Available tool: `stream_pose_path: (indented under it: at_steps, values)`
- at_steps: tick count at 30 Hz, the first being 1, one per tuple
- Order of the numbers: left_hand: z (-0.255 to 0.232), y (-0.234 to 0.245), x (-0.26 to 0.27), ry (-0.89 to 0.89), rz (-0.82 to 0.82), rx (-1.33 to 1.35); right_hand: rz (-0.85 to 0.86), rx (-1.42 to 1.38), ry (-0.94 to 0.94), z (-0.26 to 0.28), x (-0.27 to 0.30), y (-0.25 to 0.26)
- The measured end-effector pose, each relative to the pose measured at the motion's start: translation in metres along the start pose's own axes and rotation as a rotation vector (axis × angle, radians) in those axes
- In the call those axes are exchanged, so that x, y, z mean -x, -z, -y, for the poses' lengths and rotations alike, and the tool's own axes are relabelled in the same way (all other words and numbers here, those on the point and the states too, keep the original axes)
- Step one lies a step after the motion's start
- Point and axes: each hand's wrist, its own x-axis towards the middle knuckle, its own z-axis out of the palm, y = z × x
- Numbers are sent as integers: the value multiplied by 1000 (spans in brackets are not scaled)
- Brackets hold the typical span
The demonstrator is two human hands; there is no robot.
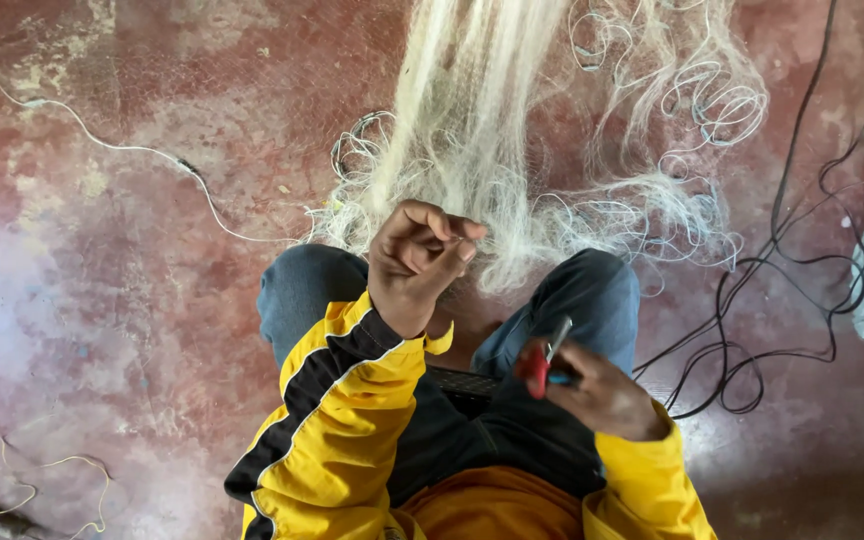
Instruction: The person repairs a fishing net using a netting needle and scissors.
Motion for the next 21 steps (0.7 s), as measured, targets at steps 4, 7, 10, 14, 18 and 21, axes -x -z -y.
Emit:
stream_pose_path:
  at_steps: [4,7,10,14,18,21]
  values:
    - [1,0,1,-15,16,-8,-92,18,220,35,-37,-10]
    - [-2,-2,3,2,20,-39,-185,151,255,37,-49,-14]
    - [0,-3,4,-31,8,-32,-271,240,231,39,-57,-17]
    - [-9,-8,4,-37,28,-93,-406,362,308,37,-61,-21]
    - [-13,-13,3,-59,33,-233,-483,505,340,31,-61,-18]
    - [-13,-13,4,-62,14,-301,-508,567,369,31,-63,-17]
